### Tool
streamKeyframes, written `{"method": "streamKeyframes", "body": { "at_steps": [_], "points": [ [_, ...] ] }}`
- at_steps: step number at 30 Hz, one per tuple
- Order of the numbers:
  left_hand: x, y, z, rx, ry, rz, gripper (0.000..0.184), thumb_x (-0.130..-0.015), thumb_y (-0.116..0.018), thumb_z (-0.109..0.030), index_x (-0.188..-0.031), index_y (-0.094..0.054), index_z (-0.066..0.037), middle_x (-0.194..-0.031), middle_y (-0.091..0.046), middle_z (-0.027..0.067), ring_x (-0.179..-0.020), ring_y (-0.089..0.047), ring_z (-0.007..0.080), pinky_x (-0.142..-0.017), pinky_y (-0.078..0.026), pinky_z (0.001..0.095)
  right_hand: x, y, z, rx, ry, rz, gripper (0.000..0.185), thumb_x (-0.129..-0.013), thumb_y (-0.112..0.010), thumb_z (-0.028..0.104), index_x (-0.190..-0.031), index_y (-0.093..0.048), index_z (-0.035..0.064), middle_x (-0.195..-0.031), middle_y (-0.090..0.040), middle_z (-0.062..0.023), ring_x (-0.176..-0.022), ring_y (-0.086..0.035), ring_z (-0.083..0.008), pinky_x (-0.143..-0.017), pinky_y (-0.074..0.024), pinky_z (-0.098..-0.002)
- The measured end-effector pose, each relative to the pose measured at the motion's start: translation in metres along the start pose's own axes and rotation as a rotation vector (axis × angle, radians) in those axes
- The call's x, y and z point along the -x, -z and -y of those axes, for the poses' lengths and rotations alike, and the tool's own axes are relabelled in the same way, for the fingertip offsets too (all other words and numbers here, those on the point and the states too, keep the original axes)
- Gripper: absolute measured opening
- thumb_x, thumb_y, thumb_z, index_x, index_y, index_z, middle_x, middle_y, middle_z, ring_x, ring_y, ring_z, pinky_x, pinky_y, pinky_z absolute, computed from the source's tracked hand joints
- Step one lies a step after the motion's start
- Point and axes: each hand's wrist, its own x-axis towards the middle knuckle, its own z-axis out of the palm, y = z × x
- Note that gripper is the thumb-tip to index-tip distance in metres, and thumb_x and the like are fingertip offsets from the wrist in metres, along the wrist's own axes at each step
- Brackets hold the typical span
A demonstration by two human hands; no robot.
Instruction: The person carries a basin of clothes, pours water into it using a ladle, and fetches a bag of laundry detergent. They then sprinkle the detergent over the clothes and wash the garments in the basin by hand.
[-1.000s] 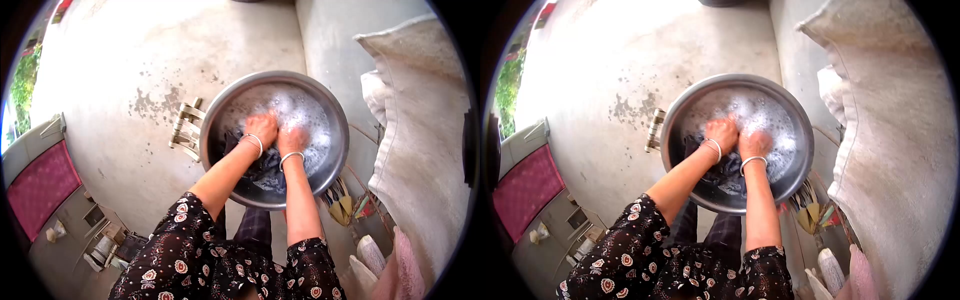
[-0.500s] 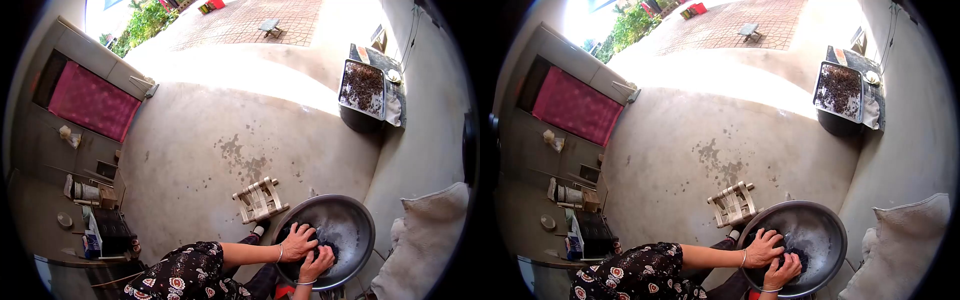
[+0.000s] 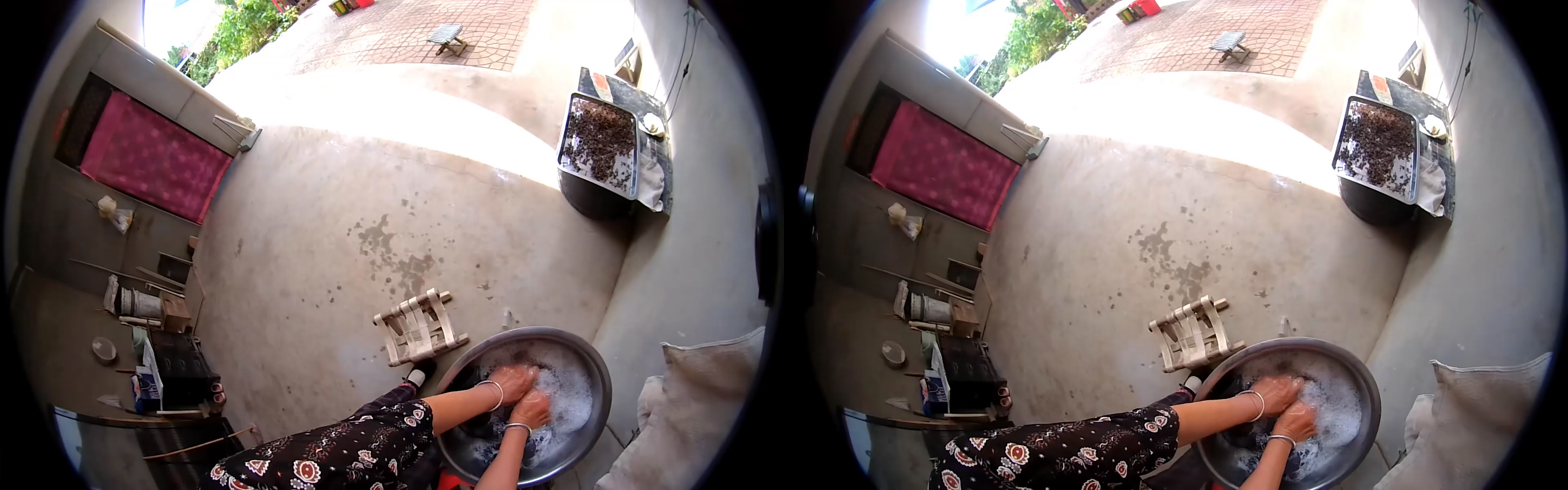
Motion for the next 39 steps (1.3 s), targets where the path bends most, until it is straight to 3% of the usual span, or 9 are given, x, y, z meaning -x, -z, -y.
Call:
{"method": "streamKeyframes", "body": {
  "at_steps": [4, 7, 11, 14, 18, 25, 29, 35, 39],
  "points": [
    [-0.004, 0.015, -0.006, 0.137, 0.141, 0.030, 0.025, -0.083, -0.049, -0.031, -0.087, -0.053, -0.007, -0.090, -0.059, 0.0196, -0.083, -0.059, 0.0378, -0.069, -0.048, 0.0472, -0.022, 0.012, -0.010, -0.432, -0.016, -0.078, 0.036, -0.090, -0.041, 0.030, -0.085, -0.056, -0.0021, -0.081, -0.058, -0.0282, -0.076, -0.052, -0.0470, -0.065, -0.0405, -0.0506],
    [0.024, 0.032, -0.026, 0.199, -0.064, -0.453, 0.028, -0.084, -0.050, -0.034, -0.088, -0.055, -0.007, -0.081, -0.057, 0.0164, -0.079, -0.057, 0.0356, -0.066, -0.046, 0.0459, -0.003, 0.045, -0.011, -0.880, 0.023, -0.108, 0.032, -0.091, -0.046, 0.029, -0.085, -0.054, -0.0022, -0.077, -0.058, -0.0210, -0.067, -0.052, -0.0324, -0.066, -0.0429, -0.0394],
    [0.080, 0.056, -0.038, 0.122, -0.318, -0.472, 0.024, -0.082, -0.053, -0.035, -0.084, -0.054, -0.010, -0.076, -0.046, 0.0109, -0.076, -0.048, 0.0296, -0.062, -0.039, 0.0408, 0.048, 0.093, -0.009, -1.090, 0.111, -0.077, 0.025, -0.088, -0.049, 0.022, -0.083, -0.051, -0.0033, -0.082, -0.054, -0.0161, -0.077, -0.051, -0.0285, -0.072, -0.0416, -0.0355],
    [0.115, 0.050, -0.029, -0.050, -0.447, -0.368, 0.023, -0.082, -0.053, -0.035, -0.086, -0.054, -0.012, -0.081, -0.043, 0.0096, -0.084, -0.045, 0.0270, -0.064, -0.032, 0.0377, 0.079, 0.082, -0.025, -0.704, 0.336, -0.094, 0.025, -0.084, -0.049, 0.019, -0.081, -0.048, -0.0063, -0.096, -0.049, -0.0199, -0.087, -0.047, -0.0360, -0.079, -0.0392, -0.0413],
    [0.119, -0.005, 0.003, -0.321, -0.486, -0.298, 0.033, -0.077, -0.054, -0.028, -0.106, -0.048, -0.013, -0.110, -0.046, 0.0150, -0.108, -0.043, 0.0299, -0.079, -0.037, 0.0487, 0.101, 0.042, -0.023, -0.273, 0.381, -0.244, 0.041, -0.085, -0.052, 0.028, -0.113, -0.041, -0.0011, -0.117, -0.047, -0.0172, -0.107, -0.046, -0.0333, -0.090, -0.0342, -0.0453],
    [0.053, -0.032, 0.012, -0.240, -0.396, -0.206, 0.025, -0.075, -0.051, -0.027, -0.094, -0.050, -0.010, -0.094, -0.047, 0.0123, -0.095, -0.046, 0.0289, -0.071, -0.038, 0.0498, 0.049, 0.006, -0.018, 0.021, 0.278, -0.125, 0.026, -0.085, -0.046, 0.011, -0.108, -0.043, 0.0003, -0.113, -0.048, -0.0165, -0.106, -0.045, -0.0336, -0.085, -0.0366, -0.0450],
    [0.006, -0.025, 0.001, -0.158, -0.211, -0.075, 0.019, -0.078, -0.049, -0.020, -0.090, -0.052, -0.005, -0.091, -0.054, 0.0208, -0.087, -0.056, 0.0353, -0.068, -0.047, 0.0461, 0.004, 0.019, -0.005, -0.088, -0.108, 0.183, 0.023, -0.083, -0.045, 0.016, -0.095, -0.055, -0.0014, -0.093, -0.060, -0.0229, -0.091, -0.054, -0.0403, -0.080, -0.0386, -0.0463],
    [-0.008, 0.019, -0.018, 0.094, 0.162, 0.041, 0.019, -0.081, -0.049, -0.024, -0.084, -0.054, -0.005, -0.087, -0.062, 0.0180, -0.083, -0.061, 0.0345, -0.073, -0.047, 0.0455, -0.013, 0.011, -0.021, -0.335, -0.199, -0.010, 0.027, -0.087, -0.041, 0.023, -0.089, -0.056, 0.0003, -0.080, -0.059, -0.0266, -0.076, -0.054, -0.0452, -0.066, -0.0412, -0.0495],
    [0.040, 0.029, -0.026, 0.216, -0.123, -0.441, 0.025, -0.082, -0.053, -0.033, -0.077, -0.053, -0.009, -0.072, -0.056, 0.0136, -0.072, -0.056, 0.0341, -0.060, -0.043, 0.0477, 0.023, 0.060, -0.012, -0.770, -0.008, -0.073, 0.026, -0.090, -0.046, 0.026, -0.088, -0.052, 0.0000, -0.081, -0.059, -0.0231, -0.072, -0.053, -0.0391, -0.065, -0.0404, -0.0466]
  ]
}}
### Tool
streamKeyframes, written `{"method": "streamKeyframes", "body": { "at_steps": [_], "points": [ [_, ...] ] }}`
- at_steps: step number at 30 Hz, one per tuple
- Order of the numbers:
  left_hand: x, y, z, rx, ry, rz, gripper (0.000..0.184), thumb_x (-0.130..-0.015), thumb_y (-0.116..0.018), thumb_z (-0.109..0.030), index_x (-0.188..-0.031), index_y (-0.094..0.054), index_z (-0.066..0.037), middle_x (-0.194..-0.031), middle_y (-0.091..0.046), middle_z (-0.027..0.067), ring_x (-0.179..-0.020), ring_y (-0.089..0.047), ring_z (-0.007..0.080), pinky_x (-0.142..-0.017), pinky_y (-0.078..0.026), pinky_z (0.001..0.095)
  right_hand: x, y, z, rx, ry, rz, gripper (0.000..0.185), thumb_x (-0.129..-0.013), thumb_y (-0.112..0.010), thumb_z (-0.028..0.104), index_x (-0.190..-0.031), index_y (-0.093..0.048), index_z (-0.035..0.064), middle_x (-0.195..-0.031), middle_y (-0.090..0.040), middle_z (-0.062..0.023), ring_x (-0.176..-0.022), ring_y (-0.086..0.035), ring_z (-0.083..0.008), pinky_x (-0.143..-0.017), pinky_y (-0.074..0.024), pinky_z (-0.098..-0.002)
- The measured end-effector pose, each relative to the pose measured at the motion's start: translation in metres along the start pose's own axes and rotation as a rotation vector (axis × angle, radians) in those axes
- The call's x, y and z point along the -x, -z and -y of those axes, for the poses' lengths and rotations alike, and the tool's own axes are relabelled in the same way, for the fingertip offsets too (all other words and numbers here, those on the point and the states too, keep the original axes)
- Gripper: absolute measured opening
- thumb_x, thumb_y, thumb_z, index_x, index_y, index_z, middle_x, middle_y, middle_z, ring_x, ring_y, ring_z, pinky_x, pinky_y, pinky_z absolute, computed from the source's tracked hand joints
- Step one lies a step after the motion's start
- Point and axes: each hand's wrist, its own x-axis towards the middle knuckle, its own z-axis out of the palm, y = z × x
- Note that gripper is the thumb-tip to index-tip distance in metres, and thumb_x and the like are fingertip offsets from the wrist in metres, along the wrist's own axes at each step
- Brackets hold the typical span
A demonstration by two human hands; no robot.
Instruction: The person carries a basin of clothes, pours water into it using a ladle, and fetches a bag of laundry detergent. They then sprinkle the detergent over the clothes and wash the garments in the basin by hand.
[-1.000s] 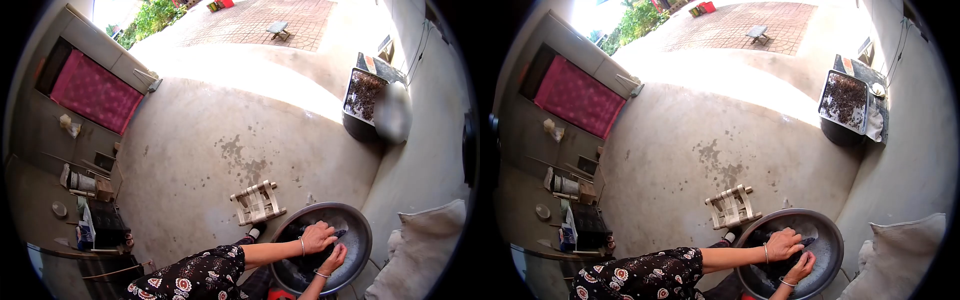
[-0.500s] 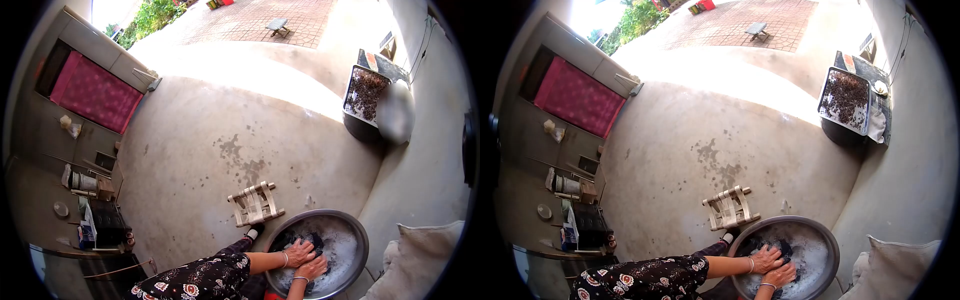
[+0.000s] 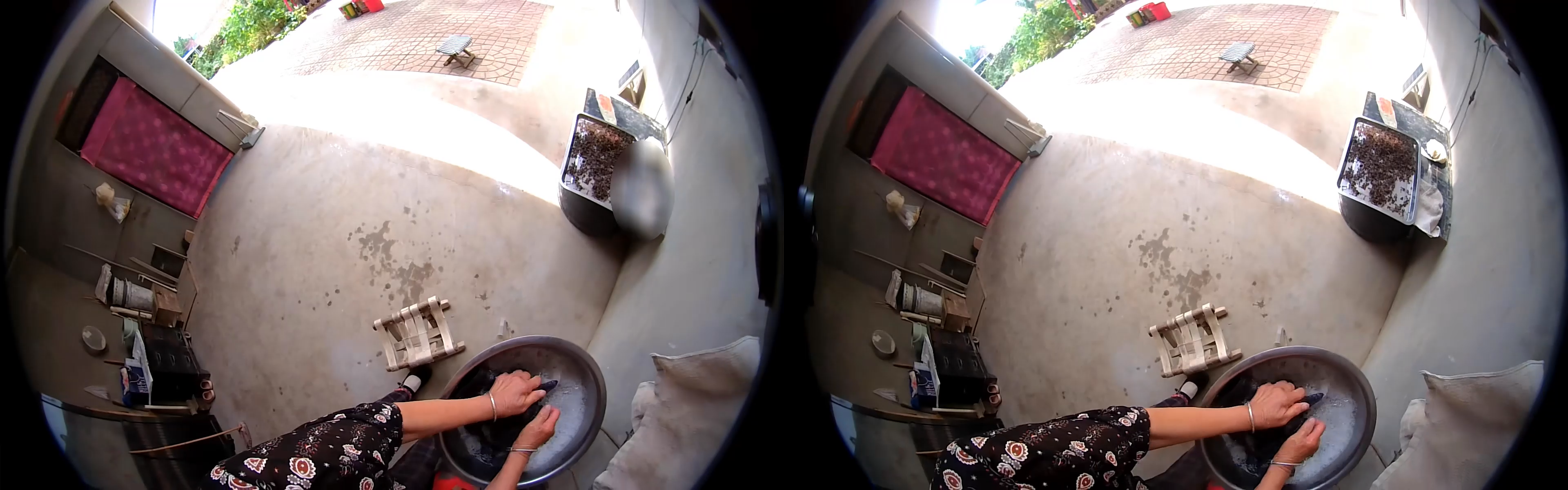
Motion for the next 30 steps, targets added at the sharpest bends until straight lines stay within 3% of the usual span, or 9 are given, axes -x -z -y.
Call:
{"method": "streamKeyframes", "body": {
  "at_steps": [7, 11, 16, 20, 21, 22, 24, 25, 30],
  "points": [
    [0.079, 0.030, 0.007, -0.314, -0.295, 0.169, 0.038, -0.072, -0.059, -0.029, -0.105, -0.051, -0.012, -0.095, -0.045, 0.0115, -0.092, -0.045, 0.0274, -0.069, -0.036, 0.0415, 0.081, 0.021, 0.017, 0.339, 0.571, 0.047, 0.036, -0.089, -0.044, 0.034, -0.098, -0.047, -0.0014, -0.094, -0.050, -0.0193, -0.090, -0.047, -0.0373, -0.083, -0.0328, -0.0493],
    [0.085, -0.013, 0.026, -0.583, -0.329, 0.125, 0.036, -0.079, -0.050, -0.026, -0.111, -0.047, -0.010, -0.111, -0.046, 0.0159, -0.106, -0.043, 0.0315, -0.076, -0.038, 0.0503, 0.076, -0.014, -0.019, 0.600, 0.569, -0.058, 0.031, -0.085, -0.050, 0.025, -0.100, -0.044, -0.0016, -0.100, -0.049, -0.0181, -0.096, -0.046, -0.0358, -0.085, -0.0342, -0.0470],
    [0.033, -0.044, 0.045, -0.477, -0.330, 0.200, 0.031, -0.078, -0.049, -0.027, -0.103, -0.049, -0.010, -0.094, -0.048, 0.0107, -0.093, -0.047, 0.0293, -0.068, -0.044, 0.0469, 0.031, -0.039, -0.040, 0.707, 0.382, -0.039, 0.022, -0.082, -0.048, 0.018, -0.097, -0.046, 0.0012, -0.097, -0.054, -0.0164, -0.091, -0.051, -0.0339, -0.078, -0.0374, -0.0440],
    [-0.005, -0.041, 0.033, -0.341, -0.196, 0.305, 0.020, -0.074, -0.054, -0.017, -0.088, -0.049, -0.004, -0.086, -0.050, 0.0194, -0.078, -0.056, 0.0344, -0.062, -0.049, 0.0425, -0.009, -0.040, -0.037, 0.667, 0.019, 0.133, 0.027, -0.084, -0.046, 0.024, -0.091, -0.054, -0.0003, -0.081, -0.060, -0.0234, -0.077, -0.056, -0.0424, -0.075, -0.0408, -0.0489],
    [-0.008, -0.045, 0.035, -0.353, -0.153, 0.323, 0.018, -0.076, -0.053, -0.016, -0.087, -0.050, -0.002, -0.085, -0.050, 0.0212, -0.078, -0.056, 0.0365, -0.064, -0.049, 0.0436, -0.027, -0.030, -0.010, 0.698, -0.236, 0.412, 0.034, -0.085, -0.046, 0.029, -0.094, -0.057, -0.0019, -0.082, -0.061, -0.0240, -0.079, -0.057, -0.0429, -0.076, -0.0424, -0.0493],
    [-0.012, -0.041, 0.032, -0.329, -0.067, 0.329, 0.014, -0.077, -0.050, -0.014, -0.086, -0.051, -0.002, -0.086, -0.053, 0.0232, -0.080, -0.057, 0.0379, -0.065, -0.049, 0.0451, -0.034, -0.026, -0.011, 0.659, -0.273, 0.429, 0.043, -0.087, -0.045, 0.036, -0.098, -0.058, -0.0029, -0.088, -0.060, -0.0260, -0.086, -0.057, -0.0422, -0.079, -0.0433, -0.0469],
    [-0.013, -0.044, 0.035, -0.252, 0.127, 0.232, 0.014, -0.079, -0.048, -0.014, -0.087, -0.051, -0.004, -0.082, -0.060, 0.0234, -0.078, -0.060, 0.0387, -0.069, -0.047, 0.0479, -0.020, -0.022, -0.037, 0.136, 0.062, 0.013, 0.038, -0.088, -0.049, 0.027, -0.113, -0.050, -0.0018, -0.103, -0.057, -0.0224, -0.092, -0.054, -0.0371, -0.082, -0.0419, -0.0439],
    [-0.013, -0.037, 0.030, -0.239, 0.248, 0.177, 0.014, -0.081, -0.046, -0.015, -0.088, -0.052, -0.005, -0.084, -0.061, 0.0233, -0.079, -0.060, 0.0396, -0.072, -0.047, 0.0483, -0.015, -0.006, -0.031, 0.171, 0.255, -0.057, 0.038, -0.087, -0.051, 0.020, -0.119, -0.045, -0.0001, -0.109, -0.055, -0.0182, -0.097, -0.052, -0.0343, -0.087, -0.0389, -0.0420],
    [0.011, -0.038, 0.056, 0.048, 0.462, -0.153, 0.030, -0.086, -0.049, -0.025, -0.086, -0.053, 0.005, -0.085, -0.056, 0.0324, -0.084, -0.053, 0.0490, -0.072, -0.041, 0.0496, 0.024, 0.032, -0.044, 0.319, 0.060, -0.180, 0.060, -0.084, -0.057, 0.026, -0.129, -0.031, -0.0026, -0.130, -0.036, -0.0260, -0.119, -0.035, -0.0394, -0.099, -0.0263, -0.0474]
  ]
}}
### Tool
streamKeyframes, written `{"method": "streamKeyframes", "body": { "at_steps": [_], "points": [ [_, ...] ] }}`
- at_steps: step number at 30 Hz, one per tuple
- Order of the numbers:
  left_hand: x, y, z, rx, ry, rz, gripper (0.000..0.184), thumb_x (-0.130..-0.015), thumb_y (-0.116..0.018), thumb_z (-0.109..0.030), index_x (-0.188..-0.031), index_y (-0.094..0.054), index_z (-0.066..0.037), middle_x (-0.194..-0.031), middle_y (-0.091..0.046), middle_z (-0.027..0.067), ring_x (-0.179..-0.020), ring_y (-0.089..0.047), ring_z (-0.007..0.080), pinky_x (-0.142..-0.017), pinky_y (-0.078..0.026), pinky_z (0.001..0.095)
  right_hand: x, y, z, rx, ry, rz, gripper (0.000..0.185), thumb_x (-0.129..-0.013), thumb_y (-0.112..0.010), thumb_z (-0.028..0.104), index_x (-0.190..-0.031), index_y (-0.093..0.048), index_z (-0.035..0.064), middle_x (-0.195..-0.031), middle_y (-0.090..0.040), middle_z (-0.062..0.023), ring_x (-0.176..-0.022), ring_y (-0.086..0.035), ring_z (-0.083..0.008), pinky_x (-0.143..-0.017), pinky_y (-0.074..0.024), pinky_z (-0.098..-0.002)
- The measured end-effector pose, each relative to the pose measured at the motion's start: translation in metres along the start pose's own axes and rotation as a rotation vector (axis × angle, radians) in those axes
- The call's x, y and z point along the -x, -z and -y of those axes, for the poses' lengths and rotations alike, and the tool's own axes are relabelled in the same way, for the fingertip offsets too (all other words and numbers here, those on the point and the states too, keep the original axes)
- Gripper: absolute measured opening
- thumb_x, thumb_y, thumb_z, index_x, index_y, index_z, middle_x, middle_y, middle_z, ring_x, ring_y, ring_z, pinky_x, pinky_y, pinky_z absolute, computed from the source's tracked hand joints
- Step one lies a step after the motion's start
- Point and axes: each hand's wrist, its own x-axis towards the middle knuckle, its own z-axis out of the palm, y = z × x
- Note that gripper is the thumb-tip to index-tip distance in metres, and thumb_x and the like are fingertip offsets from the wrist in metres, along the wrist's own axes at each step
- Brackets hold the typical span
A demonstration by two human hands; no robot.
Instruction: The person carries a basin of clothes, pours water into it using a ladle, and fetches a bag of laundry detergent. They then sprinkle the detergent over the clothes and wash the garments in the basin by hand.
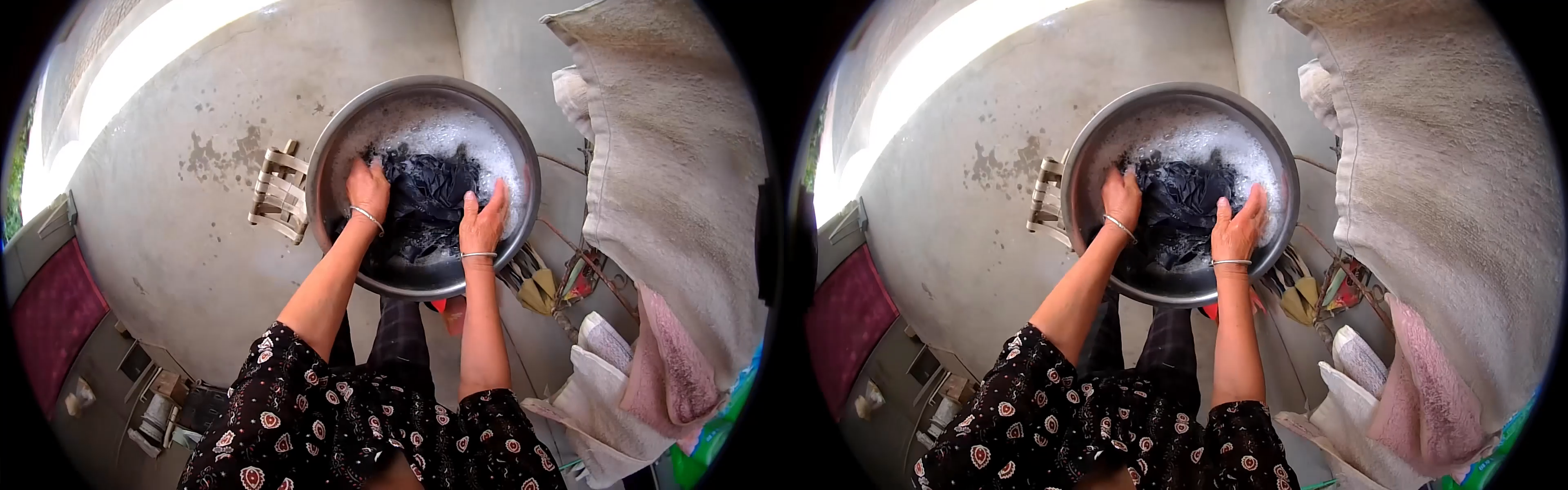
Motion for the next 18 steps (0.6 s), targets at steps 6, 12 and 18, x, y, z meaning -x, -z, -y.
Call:
{"method": "streamKeyframes", "body": {
  "at_steps": [6, 12, 18],
  "points": [
    [0.023, 0.018, 0.016, -0.105, 0.108, 0.230, 0.036, -0.085, -0.052, -0.027, -0.099, -0.049, 0.006, -0.093, -0.056, 0.0316, -0.089, -0.052, 0.0480, -0.077, -0.041, 0.0477, -0.056, -0.012, -0.021, -0.372, -0.260, 0.217, 0.042, -0.073, -0.069, 0.028, -0.101, -0.057, -0.0007, -0.094, -0.063, -0.0198, -0.088, -0.060, -0.0300, -0.078, -0.0460, -0.0355],
    [0.050, 0.058, -0.026, -0.418, -0.441, -0.039, 0.039, -0.084, -0.055, -0.024, -0.110, -0.047, 0.003, -0.103, -0.053, 0.0267, -0.096, -0.050, 0.0412, -0.083, -0.040, 0.0452, -0.055, 0.008, -0.007, -0.120, 0.151, 0.057, 0.042, -0.080, -0.062, 0.030, -0.108, -0.056, -0.0018, -0.105, -0.059, -0.0196, -0.101, -0.056, -0.0267, -0.090, -0.0399, -0.0327],
    [-0.003, 0.004, -0.046, -0.033, -0.441, 0.214, 0.046, -0.088, -0.046, -0.036, -0.115, -0.048, 0.001, -0.098, -0.057, 0.0249, -0.093, -0.053, 0.0413, -0.083, -0.041, 0.0456, -0.067, -0.010, -0.025, -0.858, -0.612, 0.310, 0.075, -0.088, -0.044, 0.053, -0.133, -0.032, -0.0063, -0.139, -0.033, -0.0149, -0.129, -0.029, -0.0211, -0.107, -0.0189, -0.0319]
  ]
}}
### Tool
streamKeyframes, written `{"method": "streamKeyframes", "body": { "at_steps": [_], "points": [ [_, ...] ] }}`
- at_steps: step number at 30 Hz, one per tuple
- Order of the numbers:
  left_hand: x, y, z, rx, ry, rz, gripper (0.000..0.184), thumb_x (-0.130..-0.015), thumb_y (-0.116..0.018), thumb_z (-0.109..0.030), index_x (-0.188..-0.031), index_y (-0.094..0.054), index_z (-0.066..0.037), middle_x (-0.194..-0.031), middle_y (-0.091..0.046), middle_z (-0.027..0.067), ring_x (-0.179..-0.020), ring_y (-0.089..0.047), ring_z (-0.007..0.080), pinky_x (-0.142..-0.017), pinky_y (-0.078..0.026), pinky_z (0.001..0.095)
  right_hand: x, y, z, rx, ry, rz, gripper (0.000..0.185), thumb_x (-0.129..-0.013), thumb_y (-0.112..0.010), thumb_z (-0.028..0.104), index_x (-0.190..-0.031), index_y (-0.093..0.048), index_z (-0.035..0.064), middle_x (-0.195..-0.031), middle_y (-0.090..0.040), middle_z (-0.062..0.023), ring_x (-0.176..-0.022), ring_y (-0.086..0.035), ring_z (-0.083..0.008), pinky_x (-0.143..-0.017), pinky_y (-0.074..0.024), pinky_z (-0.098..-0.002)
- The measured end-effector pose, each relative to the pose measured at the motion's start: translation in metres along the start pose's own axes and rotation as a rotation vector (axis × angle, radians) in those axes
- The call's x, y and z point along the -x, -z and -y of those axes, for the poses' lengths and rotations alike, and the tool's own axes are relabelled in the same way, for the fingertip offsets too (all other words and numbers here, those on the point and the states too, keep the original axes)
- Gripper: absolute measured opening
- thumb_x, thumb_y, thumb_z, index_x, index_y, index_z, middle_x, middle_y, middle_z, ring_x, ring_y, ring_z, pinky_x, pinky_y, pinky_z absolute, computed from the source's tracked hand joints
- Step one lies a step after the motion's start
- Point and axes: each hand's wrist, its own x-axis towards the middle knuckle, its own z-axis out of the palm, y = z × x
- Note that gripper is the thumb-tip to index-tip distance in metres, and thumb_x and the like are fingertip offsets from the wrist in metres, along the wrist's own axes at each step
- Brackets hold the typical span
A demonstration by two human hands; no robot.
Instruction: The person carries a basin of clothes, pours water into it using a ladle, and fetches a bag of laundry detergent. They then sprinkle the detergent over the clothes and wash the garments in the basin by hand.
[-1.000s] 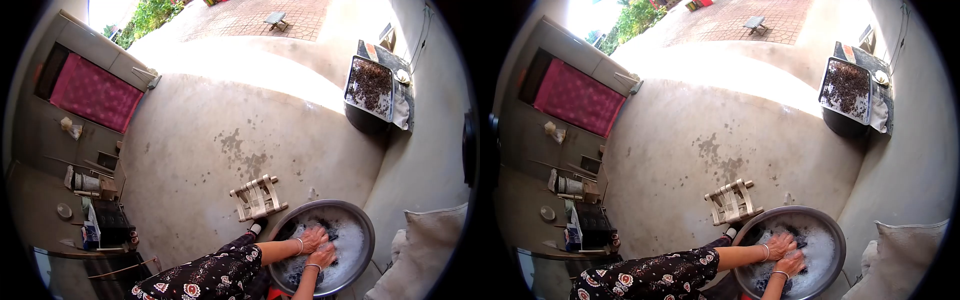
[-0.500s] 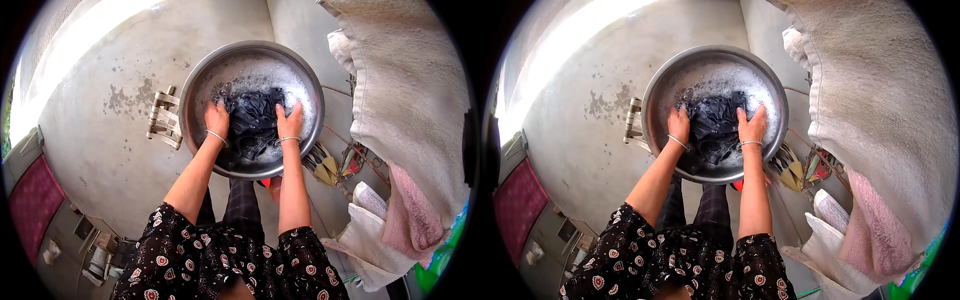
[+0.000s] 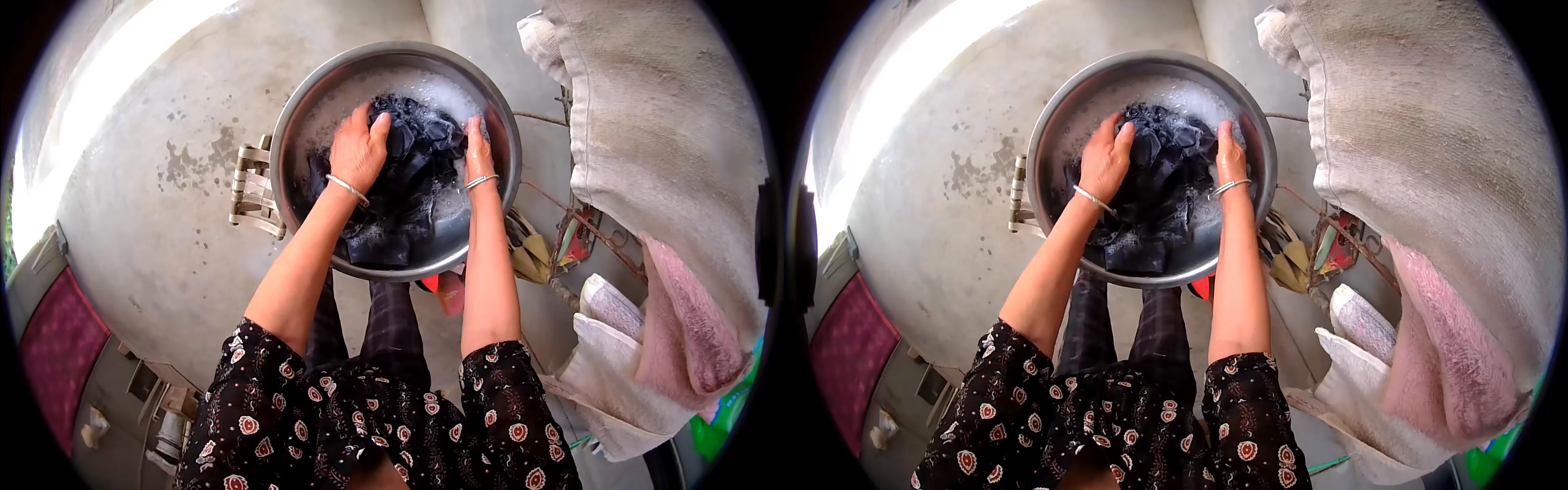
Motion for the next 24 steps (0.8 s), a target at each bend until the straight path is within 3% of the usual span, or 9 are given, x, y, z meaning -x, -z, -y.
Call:
{"method": "streamKeyframes", "body": {
  "at_steps": [2, 4, 8, 10, 12, 14, 19, 23, 24],
  "points": [
    [-0.023, -0.007, -0.003, 0.068, 0.194, 0.142, 0.053, -0.087, -0.043, -0.045, -0.107, -0.053, 0.003, -0.092, -0.059, 0.0256, -0.091, -0.056, 0.0397, -0.082, -0.042, 0.0416, 0.011, -0.023, 0.021, -0.284, -0.188, -0.028, 0.078, -0.086, -0.046, 0.055, -0.134, -0.031, -0.0041, -0.141, -0.031, -0.0142, -0.131, -0.025, -0.0196, -0.107, -0.0156, -0.0330],
    [-0.040, 0.008, -0.008, 0.324, 0.371, 0.257, 0.057, -0.086, -0.043, -0.049, -0.102, -0.056, 0.003, -0.090, -0.060, 0.0256, -0.090, -0.057, 0.0386, -0.080, -0.043, 0.0398, 0.012, -0.031, 0.021, -0.164, -0.008, 0.149, 0.064, -0.088, -0.045, 0.050, -0.127, -0.044, -0.0005, -0.131, -0.043, -0.0117, -0.118, -0.040, -0.0174, -0.102, -0.0266, -0.0309],
    [0.004, 0.053, -0.044, 0.270, 0.234, 0.227, 0.047, -0.083, -0.054, -0.042, -0.094, -0.056, 0.003, -0.082, -0.058, 0.0210, -0.081, -0.057, 0.0368, -0.074, -0.043, 0.0409, 0.077, -0.025, 0.034, 0.166, 0.363, 0.393, 0.048, -0.090, -0.044, 0.045, -0.105, -0.060, 0.0030, -0.114, -0.053, -0.0119, -0.105, -0.048, -0.0234, -0.093, -0.0334, -0.0344],
    [0.038, 0.053, -0.049, -0.084, -0.020, 0.112, 0.036, -0.080, -0.059, -0.033, -0.097, -0.055, -0.001, -0.081, -0.054, 0.0161, -0.078, -0.054, 0.0347, -0.075, -0.040, 0.0422, 0.105, -0.035, 0.017, 0.516, 0.794, 0.190, 0.047, -0.089, -0.042, 0.045, -0.108, -0.059, 0.0051, -0.114, -0.050, -0.0149, -0.105, -0.046, -0.0288, -0.092, -0.0332, -0.0396],
    [0.060, 0.046, -0.038, -0.272, -0.100, 0.113, 0.036, -0.078, -0.059, -0.023, -0.104, -0.050, -0.001, -0.089, -0.053, 0.0152, -0.085, -0.050, 0.0345, -0.077, -0.038, 0.0406, 0.119, -0.043, -0.010, 0.697, 0.834, 0.027, 0.048, -0.088, -0.042, 0.045, -0.114, -0.055, 0.0068, -0.122, -0.045, -0.0150, -0.110, -0.042, -0.0319, -0.093, -0.0317, -0.0437],
    [0.072, 0.024, -0.005, -0.397, -0.323, 0.032, 0.037, -0.076, -0.061, -0.021, -0.105, -0.049, -0.003, -0.097, -0.051, 0.0170, -0.090, -0.047, 0.0334, -0.077, -0.036, 0.0426, 0.115, -0.052, -0.047, 0.854, 0.792, -0.042, 0.050, -0.086, -0.044, 0.042, -0.125, -0.045, 0.0110, -0.127, -0.040, -0.0157, -0.115, -0.039, -0.0340, -0.094, -0.0274, -0.0525],
    [0.031, -0.015, -0.003, -0.616, -0.109, 0.122, 0.024, -0.079, -0.057, -0.029, -0.093, -0.049, -0.010, -0.094, -0.050, 0.0151, -0.092, -0.047, 0.0321, -0.071, -0.040, 0.0451, 0.064, -0.062, -0.058, 1.162, 0.689, -0.204, 0.046, -0.084, -0.048, 0.037, -0.124, -0.043, 0.0139, -0.130, -0.035, -0.0132, -0.116, -0.036, -0.0323, -0.084, -0.0314, -0.0513],
    [-0.011, -0.031, -0.013, -0.518, 0.073, 0.244, 0.021, -0.079, -0.057, -0.027, -0.087, -0.058, -0.007, -0.081, -0.061, 0.0169, -0.077, -0.061, 0.0360, -0.067, -0.049, 0.0455, 0.008, -0.066, -0.042, 1.146, 0.267, -0.006, 0.032, -0.085, -0.048, 0.036, -0.092, -0.064, 0.0088, -0.077, -0.062, -0.0202, -0.077, -0.060, -0.0367, -0.076, -0.0399, -0.0539],
    [-0.019, -0.032, -0.011, -0.548, 0.121, 0.303, 0.022, -0.079, -0.056, -0.027, -0.087, -0.058, -0.007, -0.082, -0.062, 0.0177, -0.078, -0.061, 0.0354, -0.068, -0.049, 0.0450, -0.008, -0.063, -0.059, 1.259, 0.346, -0.044, 0.029, -0.084, -0.049, 0.033, -0.085, -0.065, 0.0091, -0.079, -0.063, -0.0192, -0.079, -0.061, -0.0351, -0.073, -0.0444, -0.0489]
  ]
}}
